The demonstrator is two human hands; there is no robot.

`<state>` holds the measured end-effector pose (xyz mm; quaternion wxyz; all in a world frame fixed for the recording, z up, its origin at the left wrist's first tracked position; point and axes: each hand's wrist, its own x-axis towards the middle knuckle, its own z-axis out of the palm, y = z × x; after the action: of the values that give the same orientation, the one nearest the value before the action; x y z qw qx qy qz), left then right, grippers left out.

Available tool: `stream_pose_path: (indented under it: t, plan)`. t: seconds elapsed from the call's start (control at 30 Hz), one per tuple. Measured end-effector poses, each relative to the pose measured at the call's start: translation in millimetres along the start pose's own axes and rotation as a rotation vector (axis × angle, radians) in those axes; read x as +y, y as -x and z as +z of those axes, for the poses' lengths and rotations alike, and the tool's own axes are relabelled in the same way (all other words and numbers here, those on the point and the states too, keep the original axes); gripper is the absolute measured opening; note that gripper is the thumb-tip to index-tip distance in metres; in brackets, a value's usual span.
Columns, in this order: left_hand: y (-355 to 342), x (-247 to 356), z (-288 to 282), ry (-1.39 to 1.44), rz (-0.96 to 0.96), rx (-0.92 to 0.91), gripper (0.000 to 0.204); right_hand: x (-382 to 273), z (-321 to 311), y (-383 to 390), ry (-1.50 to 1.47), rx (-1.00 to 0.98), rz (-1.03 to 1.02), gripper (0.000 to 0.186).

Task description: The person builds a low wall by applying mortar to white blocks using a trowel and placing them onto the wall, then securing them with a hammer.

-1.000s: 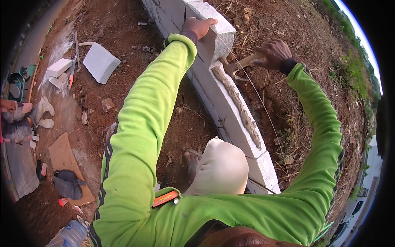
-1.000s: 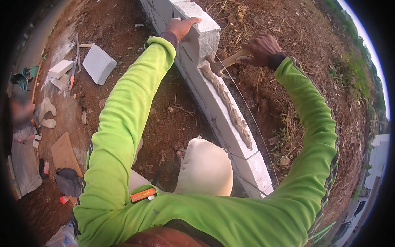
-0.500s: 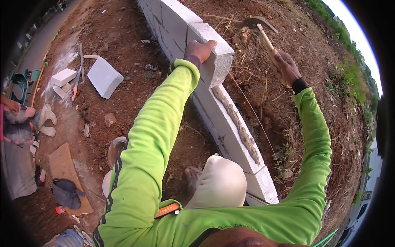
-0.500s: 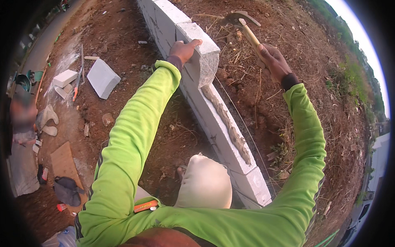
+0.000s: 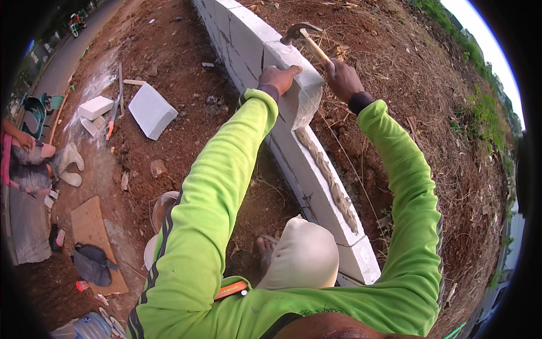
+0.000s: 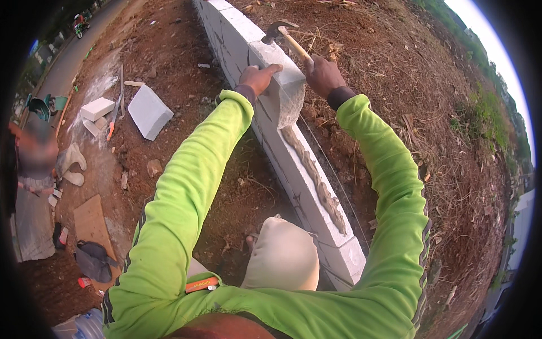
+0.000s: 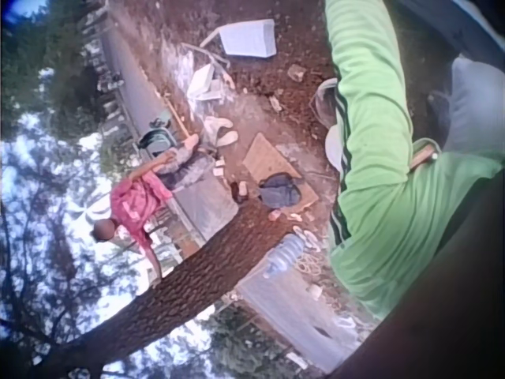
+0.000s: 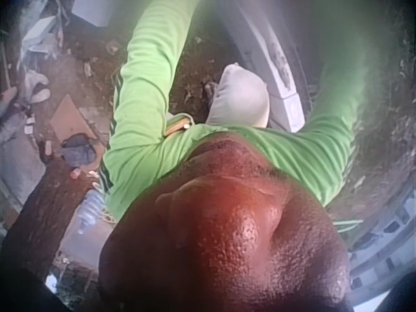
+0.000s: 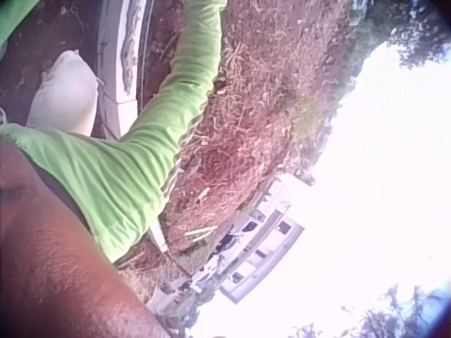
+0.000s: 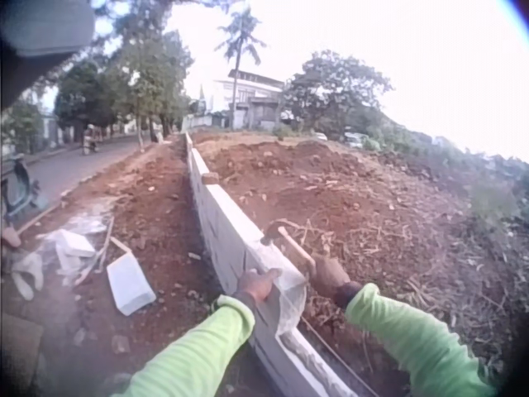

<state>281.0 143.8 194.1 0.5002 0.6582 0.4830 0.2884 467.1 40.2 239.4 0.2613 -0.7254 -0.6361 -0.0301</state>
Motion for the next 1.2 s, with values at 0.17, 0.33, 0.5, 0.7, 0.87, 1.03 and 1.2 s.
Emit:
stream_pose_path:
  t: [0.17,0.33,0.5,0.7,0.87,1.03,1.2]
  plan:
    - [0.7,7.4,1.8,-0.029,-0.011,-0.027,0.104,1.4,1.4,5.0,0.062,-0.032,0.035,0.05]
    - [-5.6,0.8,3.5,0.053,-0.018,-0.021,0.101,-22.5,-20.3,-1.3,0.106,-0.145,0.076,0.049]
    - [-22.3,-11.4,10.0,0.092,-0.02,-0.007,0.093,-28.2,-26.2,-17.6,0.151,-0.193,0.028,0.048]
    - [-25.3,-9.1,13.3,0.06,-0.035,0.005,0.086,-30.2,-12.9,-7.1,0.18,-0.16,0.089,0.049]
    - [-23.4,-10.9,13.6,0.118,-0.036,-0.025,0.088,-34.8,-7.6,-7.5,0.15,-0.157,0.148,0.054]
    - [-22.3,-11.7,16.1,-0.004,0.002,0.079,0.087,-37.3,-5.2,-6.3,0.178,-0.109,0.13,0.054]
    - [-25.5,-5.2,11.3,0.058,-0.072,-0.02,0.085,-39.9,-15.0,-29.1,0.224,-0.219,0.191,0.05]
